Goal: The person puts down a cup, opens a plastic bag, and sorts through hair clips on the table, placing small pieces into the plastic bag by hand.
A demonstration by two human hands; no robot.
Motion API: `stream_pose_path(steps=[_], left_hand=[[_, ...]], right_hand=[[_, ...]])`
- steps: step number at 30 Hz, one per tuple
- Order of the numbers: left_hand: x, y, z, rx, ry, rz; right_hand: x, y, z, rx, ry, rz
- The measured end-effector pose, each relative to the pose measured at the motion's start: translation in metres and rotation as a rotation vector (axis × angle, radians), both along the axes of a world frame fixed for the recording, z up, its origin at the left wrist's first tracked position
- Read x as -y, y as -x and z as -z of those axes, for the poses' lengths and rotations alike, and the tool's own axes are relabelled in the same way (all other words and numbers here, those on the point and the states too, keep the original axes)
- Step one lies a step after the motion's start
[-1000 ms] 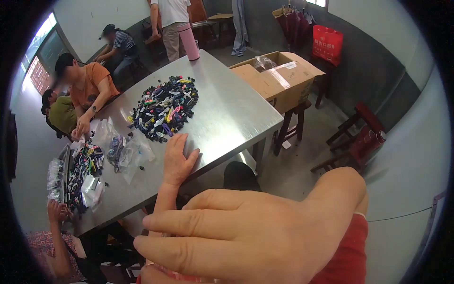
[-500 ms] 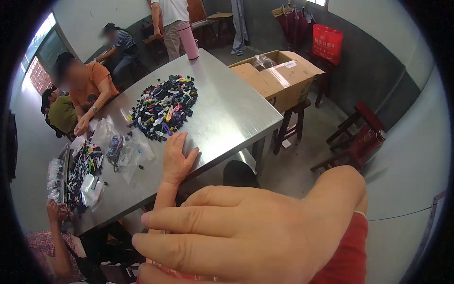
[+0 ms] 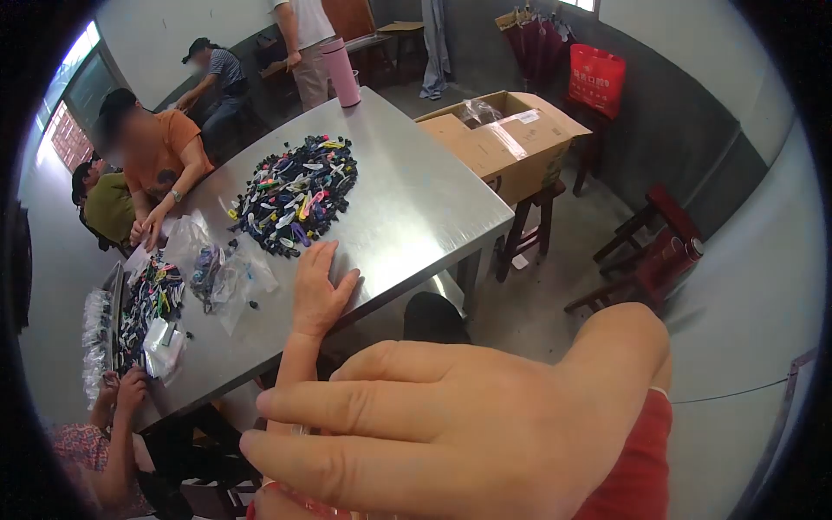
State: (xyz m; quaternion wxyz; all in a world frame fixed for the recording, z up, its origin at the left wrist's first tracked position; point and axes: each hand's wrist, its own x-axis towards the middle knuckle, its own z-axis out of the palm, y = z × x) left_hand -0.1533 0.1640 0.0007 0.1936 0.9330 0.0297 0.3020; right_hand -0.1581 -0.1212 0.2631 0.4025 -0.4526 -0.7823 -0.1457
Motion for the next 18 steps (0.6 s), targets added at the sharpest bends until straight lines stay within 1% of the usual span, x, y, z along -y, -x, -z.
stream_pose_path(steps=[2, 4, 5, 7, 11, 13, 14, 16, 18], left_hand=[[0.000, 0.000, -0.001, 0.001, -0.002, 0.003], [0.000, 0.000, -0.001, -0.010, 0.002, -0.001], [0.000, 0.000, -0.001, -0.008, 0.001, 0.001], [0.000, 0.000, -0.002, -0.008, 0.001, 0.001], [-0.001, 0.000, -0.001, 0.011, -0.008, 0.009], [0.001, 0.000, -0.002, -0.005, 0.019, -0.002], [0.001, 0.000, -0.002, -0.002, 0.017, 0.002], [0.000, 0.000, -0.001, -0.003, 0.013, 0.001], [0.000, -0.001, -0.001, -0.003, 0.012, 0.002]], right_hand=[[0.005, -0.002, 0.004, 0.006, 0.008, -0.002], [0.010, -0.004, 0.014, -0.051, 0.122, 0.014], [0.010, -0.004, 0.009, -0.049, 0.121, 0.017], [0.007, -0.002, -0.006, 0.065, -0.004, 0.045], [0.001, -0.001, -0.001, 0.115, -0.084, 0.106], [-0.005, 0.003, 0.008, 0.111, -0.279, 0.216], [-0.002, 0.001, 0.004, 0.113, -0.281, 0.219], [0.005, -0.003, -0.006, 0.131, -0.129, 0.122], [0.006, -0.003, -0.006, 0.126, -0.129, 0.118]])
